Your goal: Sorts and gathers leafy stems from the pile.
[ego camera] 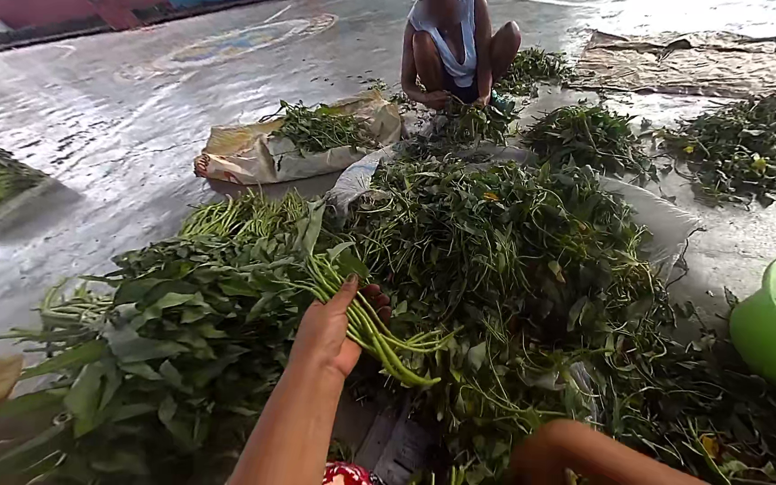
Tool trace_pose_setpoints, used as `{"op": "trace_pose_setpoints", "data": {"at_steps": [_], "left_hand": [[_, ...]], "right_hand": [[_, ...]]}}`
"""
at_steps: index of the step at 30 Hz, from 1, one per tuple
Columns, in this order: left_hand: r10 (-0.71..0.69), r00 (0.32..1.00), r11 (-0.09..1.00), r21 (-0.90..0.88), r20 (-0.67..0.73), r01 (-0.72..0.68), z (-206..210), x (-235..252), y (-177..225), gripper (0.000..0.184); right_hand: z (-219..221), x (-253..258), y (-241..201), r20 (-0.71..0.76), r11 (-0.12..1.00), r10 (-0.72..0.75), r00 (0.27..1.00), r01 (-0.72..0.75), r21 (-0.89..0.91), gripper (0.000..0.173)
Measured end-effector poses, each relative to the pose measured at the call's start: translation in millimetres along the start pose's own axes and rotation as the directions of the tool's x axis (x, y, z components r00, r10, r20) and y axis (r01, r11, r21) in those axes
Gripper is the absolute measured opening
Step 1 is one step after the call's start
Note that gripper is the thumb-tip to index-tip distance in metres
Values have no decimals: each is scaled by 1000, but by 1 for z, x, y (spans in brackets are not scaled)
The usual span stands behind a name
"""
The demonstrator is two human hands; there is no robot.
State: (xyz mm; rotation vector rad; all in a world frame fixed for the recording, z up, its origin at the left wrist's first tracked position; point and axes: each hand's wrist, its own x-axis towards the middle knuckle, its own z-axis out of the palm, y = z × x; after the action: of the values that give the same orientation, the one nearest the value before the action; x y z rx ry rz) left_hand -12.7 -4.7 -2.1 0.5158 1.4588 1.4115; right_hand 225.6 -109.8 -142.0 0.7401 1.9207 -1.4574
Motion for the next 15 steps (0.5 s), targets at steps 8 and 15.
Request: {"op": "trace_pose_setpoints", "data": {"at_steps": [8, 15], "left_hand": [[-15, 1000, 1000, 26, 11, 14, 5, 3, -8, 29], [-65, 996, 994, 94, 53, 60, 13, 0, -17, 25]], "right_hand": [[-59, 67, 51, -640, 932, 358, 680, -223, 284, 38], [-59, 35, 68, -653, 919, 296, 697, -21, 395, 36]]}}
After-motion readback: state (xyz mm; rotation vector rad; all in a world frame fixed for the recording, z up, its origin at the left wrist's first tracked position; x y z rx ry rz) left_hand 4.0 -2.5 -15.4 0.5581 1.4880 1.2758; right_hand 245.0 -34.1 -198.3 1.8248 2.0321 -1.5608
